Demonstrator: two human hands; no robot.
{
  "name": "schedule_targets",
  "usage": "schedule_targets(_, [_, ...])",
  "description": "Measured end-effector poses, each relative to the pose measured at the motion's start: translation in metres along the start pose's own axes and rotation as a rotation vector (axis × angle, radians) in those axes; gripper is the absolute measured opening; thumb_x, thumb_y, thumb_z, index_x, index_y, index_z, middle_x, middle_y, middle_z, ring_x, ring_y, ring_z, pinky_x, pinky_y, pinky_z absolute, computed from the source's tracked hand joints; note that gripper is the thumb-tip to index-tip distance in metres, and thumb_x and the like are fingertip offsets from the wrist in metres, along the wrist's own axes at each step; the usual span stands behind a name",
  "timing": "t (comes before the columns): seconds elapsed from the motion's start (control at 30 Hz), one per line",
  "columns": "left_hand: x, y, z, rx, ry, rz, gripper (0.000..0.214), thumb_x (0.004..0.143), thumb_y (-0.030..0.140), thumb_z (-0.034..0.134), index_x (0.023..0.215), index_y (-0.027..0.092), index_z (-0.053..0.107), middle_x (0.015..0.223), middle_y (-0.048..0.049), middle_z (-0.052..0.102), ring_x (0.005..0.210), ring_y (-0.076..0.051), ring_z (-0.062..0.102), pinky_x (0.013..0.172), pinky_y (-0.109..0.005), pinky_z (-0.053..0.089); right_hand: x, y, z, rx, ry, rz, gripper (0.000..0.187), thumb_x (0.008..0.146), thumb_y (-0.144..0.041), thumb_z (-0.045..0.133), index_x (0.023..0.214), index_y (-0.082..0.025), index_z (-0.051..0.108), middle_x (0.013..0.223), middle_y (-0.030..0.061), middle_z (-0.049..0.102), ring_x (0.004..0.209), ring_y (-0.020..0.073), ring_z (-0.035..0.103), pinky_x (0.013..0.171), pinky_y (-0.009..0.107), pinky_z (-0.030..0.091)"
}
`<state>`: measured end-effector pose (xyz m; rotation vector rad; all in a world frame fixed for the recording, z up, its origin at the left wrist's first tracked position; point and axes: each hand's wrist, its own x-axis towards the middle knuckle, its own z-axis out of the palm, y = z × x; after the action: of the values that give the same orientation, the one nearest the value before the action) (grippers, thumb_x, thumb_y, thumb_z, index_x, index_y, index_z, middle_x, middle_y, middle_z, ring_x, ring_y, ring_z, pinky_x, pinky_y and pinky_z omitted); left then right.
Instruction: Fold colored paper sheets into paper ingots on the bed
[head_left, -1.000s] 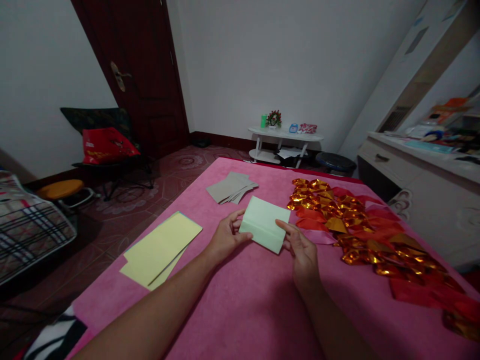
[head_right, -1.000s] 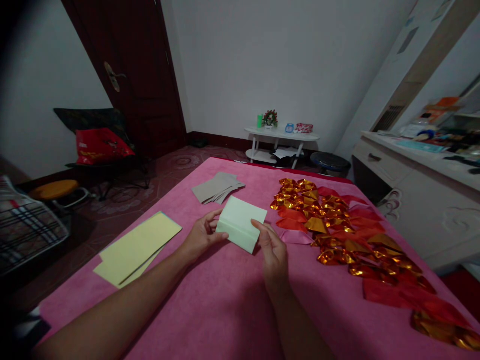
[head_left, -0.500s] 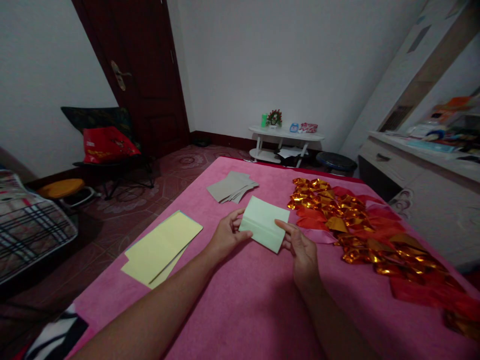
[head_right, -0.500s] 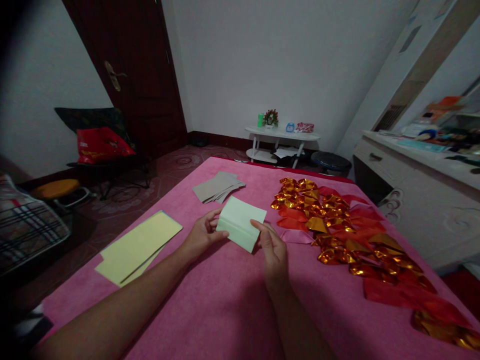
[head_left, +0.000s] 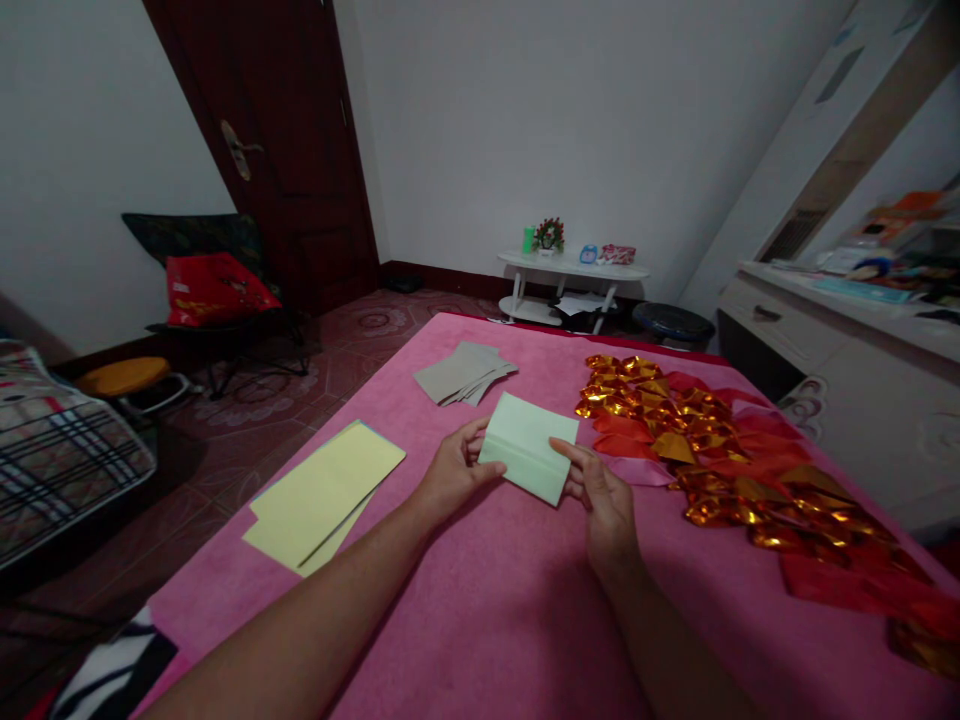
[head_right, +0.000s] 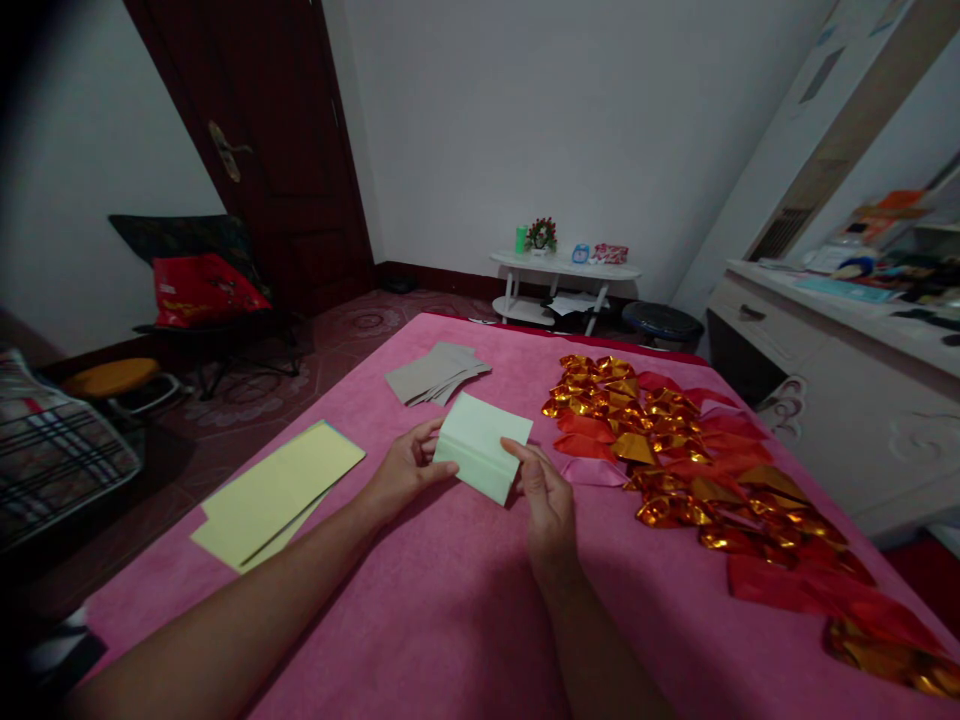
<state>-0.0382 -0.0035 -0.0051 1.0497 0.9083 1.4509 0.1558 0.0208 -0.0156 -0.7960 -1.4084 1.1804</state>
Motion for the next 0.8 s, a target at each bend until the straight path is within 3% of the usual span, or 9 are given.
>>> schedule_targets(0.33, [0.0001, -0.0021, -0.0010, 0.008, -0.012, 0.002, 0.070, 0.060, 0.019, 0.081, 0.123, 0.013, 0.051, 0.100, -0.0110, 0.070, 0.086, -0.021, 0.067, 0.078, -0.031, 0.051, 0.0004, -0.0012, 0.0012, -0.002, 0.005, 0.004, 0.045, 0.091, -0.051, 0.040, 0.112, -0.020, 0.065, 0.115, 0.0090, 0.062, 0.084, 0.0197, 0.062, 0.071, 0.032, 0.052])
schedule_targets(0.8, [-0.0001, -0.0023, -0.0008, 0.019, -0.010, 0.013, 0.071, 0.059, 0.023, 0.082, 0.122, 0.014, 0.052, 0.103, -0.0113, 0.069, 0.086, -0.021, 0.067, 0.078, -0.031, 0.051, 0.0003, -0.0013, 0.0009, -0.013, -0.006, 0.003, 0.046, 0.091, -0.052, 0.039, 0.113, -0.020, 0.066, 0.118, 0.0089, 0.060, 0.087, 0.0203, 0.062, 0.070, 0.032, 0.052])
